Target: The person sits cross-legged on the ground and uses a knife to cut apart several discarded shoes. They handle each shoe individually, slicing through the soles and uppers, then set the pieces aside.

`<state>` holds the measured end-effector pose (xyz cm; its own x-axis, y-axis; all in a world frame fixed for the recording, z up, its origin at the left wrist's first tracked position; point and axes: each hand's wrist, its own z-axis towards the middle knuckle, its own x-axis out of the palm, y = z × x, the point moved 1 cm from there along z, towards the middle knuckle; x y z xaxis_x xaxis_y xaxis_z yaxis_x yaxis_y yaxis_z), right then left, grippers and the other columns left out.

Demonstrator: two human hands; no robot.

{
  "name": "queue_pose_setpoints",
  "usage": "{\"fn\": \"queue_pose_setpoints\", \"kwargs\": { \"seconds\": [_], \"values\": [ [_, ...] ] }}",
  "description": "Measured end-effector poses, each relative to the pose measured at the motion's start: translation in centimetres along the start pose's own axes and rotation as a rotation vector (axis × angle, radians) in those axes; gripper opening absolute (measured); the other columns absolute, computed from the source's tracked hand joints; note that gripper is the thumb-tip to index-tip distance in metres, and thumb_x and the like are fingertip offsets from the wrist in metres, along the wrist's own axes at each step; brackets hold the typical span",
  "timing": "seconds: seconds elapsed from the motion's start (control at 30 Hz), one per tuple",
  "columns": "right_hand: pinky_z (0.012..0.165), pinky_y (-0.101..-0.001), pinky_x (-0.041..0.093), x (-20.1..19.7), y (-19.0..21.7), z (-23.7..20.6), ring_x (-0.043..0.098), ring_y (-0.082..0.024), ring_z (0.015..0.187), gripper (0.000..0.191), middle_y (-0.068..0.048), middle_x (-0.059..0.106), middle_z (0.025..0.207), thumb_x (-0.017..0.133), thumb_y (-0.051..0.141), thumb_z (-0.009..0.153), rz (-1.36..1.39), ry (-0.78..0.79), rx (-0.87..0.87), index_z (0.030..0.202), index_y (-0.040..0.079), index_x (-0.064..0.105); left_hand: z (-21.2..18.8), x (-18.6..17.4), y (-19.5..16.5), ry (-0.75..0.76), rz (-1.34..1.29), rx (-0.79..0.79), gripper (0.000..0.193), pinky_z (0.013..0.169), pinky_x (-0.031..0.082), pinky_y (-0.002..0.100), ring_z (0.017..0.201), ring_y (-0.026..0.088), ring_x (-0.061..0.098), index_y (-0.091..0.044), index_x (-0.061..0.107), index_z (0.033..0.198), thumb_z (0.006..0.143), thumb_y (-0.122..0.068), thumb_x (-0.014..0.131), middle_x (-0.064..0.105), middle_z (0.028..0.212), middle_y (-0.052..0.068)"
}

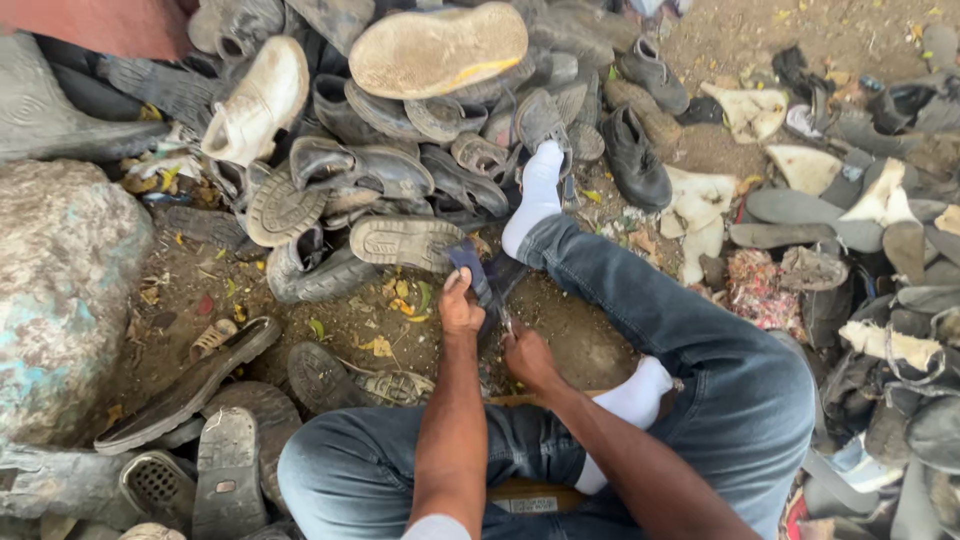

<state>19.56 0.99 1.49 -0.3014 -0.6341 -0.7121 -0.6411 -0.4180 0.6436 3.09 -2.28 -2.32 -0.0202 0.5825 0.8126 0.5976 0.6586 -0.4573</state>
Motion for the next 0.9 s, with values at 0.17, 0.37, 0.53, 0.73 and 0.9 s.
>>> {"fn": "queue_pose_setpoints", "kwargs": {
  "seconds": [0.17,0.37,0.53,0.73,0.9],
  "values": [
    [0.083,-0.0588,0.050,0.3,-0.5,-3.4,0.065,-0.052,0.094,0.042,-0.033,0.068,0.098,0.052,0.021,0.098,0.047,0.087,-0.079,0.138,0.009,0.053,0.5,-0.2,0.0,0.032,-0.043,0.017,0.025,0.082,0.056,0.037,0.087,0.022,0.069,-0.003,0.072,0.110,0.088,-0.013,0.078,0.073,0.098,0.006],
    [0.080,-0.0565,0.051,-0.1,-1.6,-5.6,0.067,-0.050,0.093,0.031,-0.030,0.070,0.094,0.054,0.022,0.098,0.106,0.112,-0.074,0.125,0.009,0.065,0.5,0.4,-0.9,0.069,0.122,0.124,0.026,0.076,0.054,0.038,0.084,0.023,0.066,-0.002,0.072,0.105,0.091,-0.022,0.079,0.071,0.096,0.008],
    [0.083,-0.0559,0.050,0.7,-1.8,-4.0,0.064,-0.051,0.098,0.029,-0.031,0.069,0.096,0.054,0.022,0.099,0.125,0.073,-0.095,0.122,0.006,0.064,-2.9,2.3,-2.6,0.084,1.928,0.231,0.060,0.073,0.056,0.043,0.086,0.031,0.068,0.001,0.074,0.095,0.088,-0.059,0.072,0.071,0.093,0.018],
    [0.087,-0.0554,0.051,0.1,-2.6,-4.6,0.064,-0.050,0.103,0.033,-0.030,0.069,0.103,0.057,0.023,0.096,0.144,0.061,-0.025,0.125,0.007,0.061,-5.5,1.9,-1.3,0.348,2.314,0.004,0.061,0.080,0.058,0.048,0.085,0.034,0.077,-0.005,0.076,0.092,0.103,-0.054,0.042,0.077,0.092,0.021],
    [0.088,-0.0572,0.052,-1.9,-2.2,-2.7,0.065,-0.050,0.103,0.027,-0.028,0.071,0.104,0.056,0.028,0.099,0.011,0.011,0.058,0.115,0.011,0.069,-5.2,0.8,2.6,0.257,2.184,0.202,0.057,0.080,0.055,0.055,0.087,0.044,0.073,-0.004,0.075,0.093,0.107,-0.047,0.040,0.074,0.095,0.026]
  ]
}}
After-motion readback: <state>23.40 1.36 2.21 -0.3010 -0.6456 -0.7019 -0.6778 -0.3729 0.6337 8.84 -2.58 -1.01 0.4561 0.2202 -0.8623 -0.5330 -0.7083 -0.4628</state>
